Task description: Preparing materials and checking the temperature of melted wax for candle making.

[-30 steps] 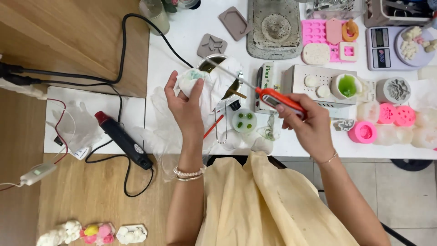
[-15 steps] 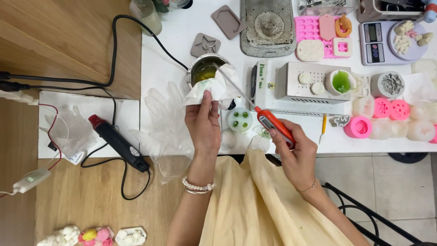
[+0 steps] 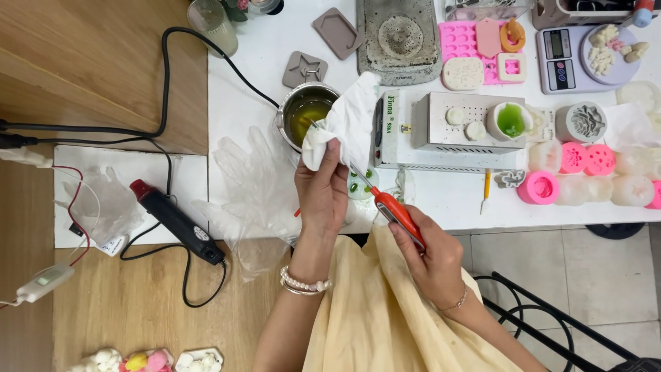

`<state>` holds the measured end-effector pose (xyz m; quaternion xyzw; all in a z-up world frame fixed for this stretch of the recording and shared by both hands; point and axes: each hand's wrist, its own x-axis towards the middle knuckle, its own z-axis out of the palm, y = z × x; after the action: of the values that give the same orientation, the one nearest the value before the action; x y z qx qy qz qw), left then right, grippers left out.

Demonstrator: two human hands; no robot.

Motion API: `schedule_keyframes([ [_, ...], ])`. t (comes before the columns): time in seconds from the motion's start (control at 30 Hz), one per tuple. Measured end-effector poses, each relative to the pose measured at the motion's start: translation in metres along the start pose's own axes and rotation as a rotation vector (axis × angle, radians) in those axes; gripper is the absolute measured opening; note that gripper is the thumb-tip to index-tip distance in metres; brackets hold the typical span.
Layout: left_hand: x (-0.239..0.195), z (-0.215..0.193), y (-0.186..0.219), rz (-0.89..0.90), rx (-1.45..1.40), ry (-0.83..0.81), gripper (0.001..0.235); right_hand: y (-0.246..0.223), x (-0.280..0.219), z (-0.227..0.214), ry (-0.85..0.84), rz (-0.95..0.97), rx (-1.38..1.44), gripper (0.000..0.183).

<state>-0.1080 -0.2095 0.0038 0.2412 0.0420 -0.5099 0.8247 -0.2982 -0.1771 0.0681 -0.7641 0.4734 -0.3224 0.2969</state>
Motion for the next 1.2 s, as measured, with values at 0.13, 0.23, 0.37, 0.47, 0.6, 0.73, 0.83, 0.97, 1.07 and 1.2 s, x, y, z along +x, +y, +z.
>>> schedule_keyframes([
  [0.13,-0.002,0.007,0.003,0.057,0.132,0.066,0.031,0.0,-0.008,-0.006,-0.01,-0.162,-0.108,0.032],
  [0.23,-0.001,0.016,0.014,0.071,0.161,0.124,0.029,0.001,-0.014,-0.015,-0.006,-0.197,-0.104,0.031],
  [0.37,0.008,0.013,0.041,0.131,0.189,0.101,0.021,0.018,-0.034,-0.027,-0.034,-0.145,-0.147,0.033],
  [0.47,0.014,0.014,0.057,0.231,0.254,0.017,0.018,0.024,-0.052,-0.039,-0.025,-0.124,-0.062,0.029],
  [0.6,0.01,0.027,0.06,0.259,0.292,-0.008,0.021,0.024,-0.053,-0.052,0.057,0.09,0.18,0.032],
  [0.73,-0.013,0.029,0.028,0.08,0.384,-0.135,0.042,0.017,-0.033,-0.052,-0.024,0.596,0.877,0.032],
  [0.83,-0.025,0.034,0.012,0.011,0.459,-0.229,0.052,0.019,-0.035,-0.048,-0.152,0.778,1.161,0.027],
  [0.97,-0.02,0.032,-0.001,0.024,0.438,-0.227,0.049,0.014,-0.044,-0.043,-0.228,1.023,1.419,0.029],
  [1.07,-0.02,0.026,-0.004,-0.035,0.25,-0.14,0.04,0.01,-0.06,-0.048,-0.185,1.01,1.383,0.028],
  [1.2,-0.019,0.031,0.003,0.041,0.252,-0.198,0.033,0.032,-0.089,-0.075,-0.075,0.928,1.112,0.028],
])
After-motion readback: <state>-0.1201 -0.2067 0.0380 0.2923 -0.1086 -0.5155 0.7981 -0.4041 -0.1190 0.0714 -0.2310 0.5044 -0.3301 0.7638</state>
